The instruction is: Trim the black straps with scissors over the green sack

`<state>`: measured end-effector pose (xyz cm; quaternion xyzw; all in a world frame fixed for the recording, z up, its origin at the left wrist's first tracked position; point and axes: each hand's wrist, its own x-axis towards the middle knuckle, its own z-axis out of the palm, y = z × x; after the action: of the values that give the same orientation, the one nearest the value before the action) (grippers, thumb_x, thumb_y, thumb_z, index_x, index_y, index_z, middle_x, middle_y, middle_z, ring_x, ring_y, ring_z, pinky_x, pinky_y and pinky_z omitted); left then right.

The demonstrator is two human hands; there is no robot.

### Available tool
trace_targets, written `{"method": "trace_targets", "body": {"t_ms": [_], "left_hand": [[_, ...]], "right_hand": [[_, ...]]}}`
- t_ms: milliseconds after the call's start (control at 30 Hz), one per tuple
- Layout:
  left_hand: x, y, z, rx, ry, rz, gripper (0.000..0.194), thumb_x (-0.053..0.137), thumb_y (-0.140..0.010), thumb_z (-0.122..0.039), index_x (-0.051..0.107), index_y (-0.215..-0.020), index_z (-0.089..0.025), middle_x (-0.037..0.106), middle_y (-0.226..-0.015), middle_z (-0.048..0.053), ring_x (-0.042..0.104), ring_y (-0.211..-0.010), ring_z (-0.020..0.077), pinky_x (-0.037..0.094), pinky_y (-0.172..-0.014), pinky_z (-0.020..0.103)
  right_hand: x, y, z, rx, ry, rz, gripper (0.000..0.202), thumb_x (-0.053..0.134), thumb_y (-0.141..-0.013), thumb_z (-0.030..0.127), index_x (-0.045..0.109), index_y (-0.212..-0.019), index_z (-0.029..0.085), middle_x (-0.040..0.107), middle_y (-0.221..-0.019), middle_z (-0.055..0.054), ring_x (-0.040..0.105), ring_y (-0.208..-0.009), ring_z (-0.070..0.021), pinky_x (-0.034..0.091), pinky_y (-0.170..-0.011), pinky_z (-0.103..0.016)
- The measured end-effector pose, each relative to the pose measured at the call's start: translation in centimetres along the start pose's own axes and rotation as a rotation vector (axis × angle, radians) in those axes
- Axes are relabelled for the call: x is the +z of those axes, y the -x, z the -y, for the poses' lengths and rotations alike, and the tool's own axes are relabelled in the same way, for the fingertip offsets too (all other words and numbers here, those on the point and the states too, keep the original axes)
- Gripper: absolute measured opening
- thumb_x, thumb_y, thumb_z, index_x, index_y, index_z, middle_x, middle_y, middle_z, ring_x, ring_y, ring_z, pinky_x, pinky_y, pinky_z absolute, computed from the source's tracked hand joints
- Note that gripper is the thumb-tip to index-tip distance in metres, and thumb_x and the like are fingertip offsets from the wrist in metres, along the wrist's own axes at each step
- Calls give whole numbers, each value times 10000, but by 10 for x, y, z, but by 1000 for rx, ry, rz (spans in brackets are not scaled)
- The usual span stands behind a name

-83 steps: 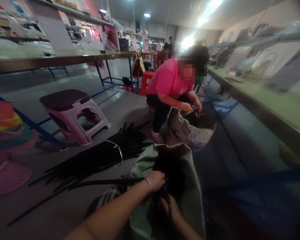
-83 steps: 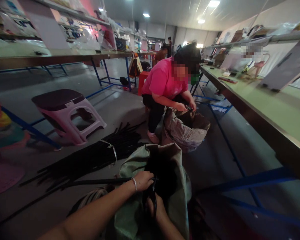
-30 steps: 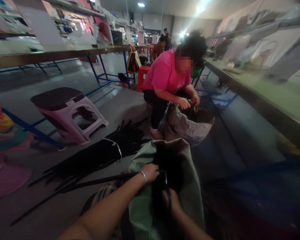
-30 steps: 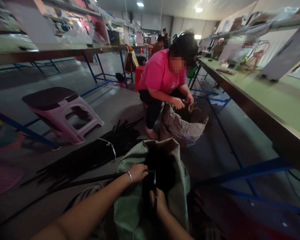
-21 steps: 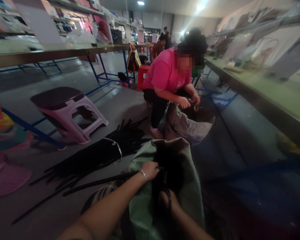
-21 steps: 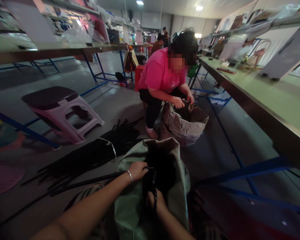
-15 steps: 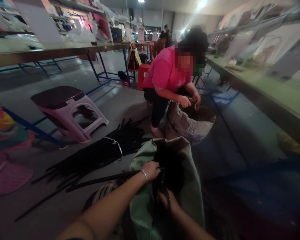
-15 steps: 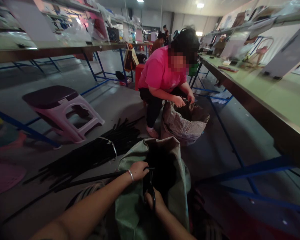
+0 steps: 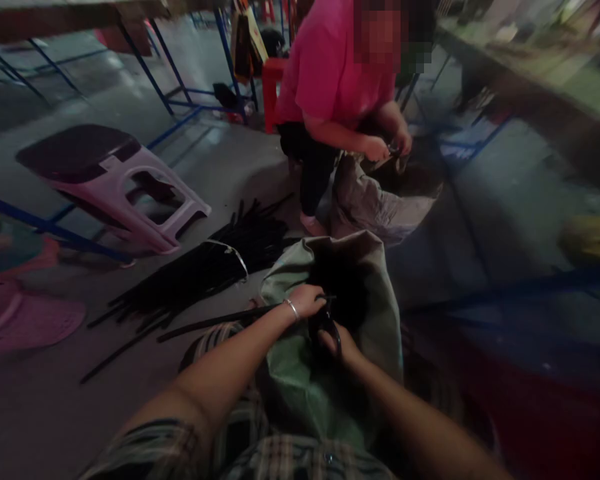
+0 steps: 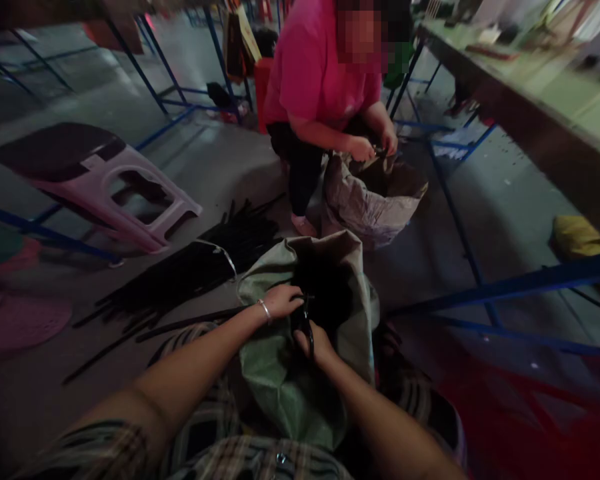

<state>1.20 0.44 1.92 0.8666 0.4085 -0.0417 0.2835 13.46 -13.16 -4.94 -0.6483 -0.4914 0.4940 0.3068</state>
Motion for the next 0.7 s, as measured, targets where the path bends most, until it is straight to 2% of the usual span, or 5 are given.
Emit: {"method": "trace_targets", "body": {"t_ms": [367, 700], "left_hand": [[4, -3, 9, 41, 75, -21, 289, 478, -817, -353, 676, -985, -228, 693, -926, 22, 621, -861, 182, 465, -752, 259], [4, -1, 6, 31, 70, -9, 292, 482, -816, -360, 678, -993, -238, 695, -932, 19, 621, -870, 180, 465, -761, 256]], "right_hand": [[-6, 5, 13, 13, 66, 7, 258, 508, -779, 385, 577, -884, 160, 644, -802, -56, 579, -731, -192, 451, -687, -297], [-7, 6, 16, 9, 82, 6, 258, 502, -792, 392, 569, -875, 156, 644, -814, -64, 580, -734, -189, 451, -679, -290]]}}
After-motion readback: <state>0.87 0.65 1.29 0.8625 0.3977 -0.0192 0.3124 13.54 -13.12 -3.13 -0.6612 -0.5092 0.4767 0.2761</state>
